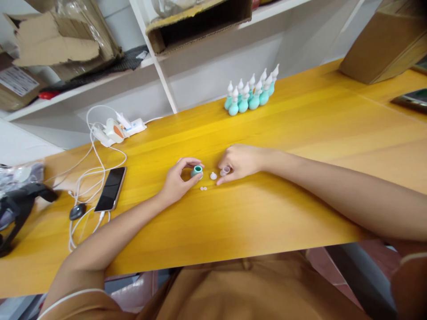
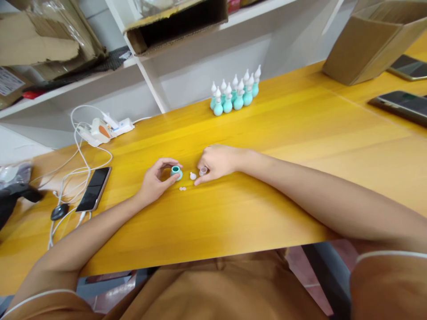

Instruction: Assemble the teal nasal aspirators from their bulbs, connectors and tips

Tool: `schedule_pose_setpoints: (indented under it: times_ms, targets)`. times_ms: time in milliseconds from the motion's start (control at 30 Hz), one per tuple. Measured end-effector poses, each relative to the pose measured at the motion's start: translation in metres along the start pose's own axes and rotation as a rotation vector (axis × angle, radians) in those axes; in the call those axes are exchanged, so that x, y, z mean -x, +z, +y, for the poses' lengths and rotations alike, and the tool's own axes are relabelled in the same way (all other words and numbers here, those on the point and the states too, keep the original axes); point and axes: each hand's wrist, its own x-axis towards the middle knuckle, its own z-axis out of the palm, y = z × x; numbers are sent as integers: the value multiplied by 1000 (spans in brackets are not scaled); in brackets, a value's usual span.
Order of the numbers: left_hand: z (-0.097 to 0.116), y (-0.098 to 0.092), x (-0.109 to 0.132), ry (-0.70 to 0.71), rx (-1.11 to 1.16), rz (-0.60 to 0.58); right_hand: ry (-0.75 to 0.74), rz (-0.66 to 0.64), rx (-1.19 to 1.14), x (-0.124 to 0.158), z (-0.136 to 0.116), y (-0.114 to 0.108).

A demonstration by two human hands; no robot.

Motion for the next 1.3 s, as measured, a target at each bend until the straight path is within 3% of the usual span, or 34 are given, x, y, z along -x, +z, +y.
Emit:
schedule_pose_setpoints:
  times_ms: [300,400,533,633,767,933,1067,1167,1300]
  targets:
    - [2,1,-2,39,-43,16,97,1,54,0,-6,-7]
    - [2,1,-2,34,-84,-10,138,204,142,3,12,-20]
    - [3,2,-2,44,-108,6,371,584,274,11,66,-51]
    - [4,1,-1,81,-140,22,494,700,321,15,106,-74]
    - [4,1,0,101,-177,10,505,703,299,8,127,-88]
    - [3,2,1,116,-147,28,602,568,273,-11,134,-81]
    - [5,2,1,132,-147,34,499,683,217,-14,146,-79]
    - [9,1,0,177,-165,50,377,818,193,-11,133,-87]
    - [15,-1,2,326,-263,111,264,918,132,-3,61,-92]
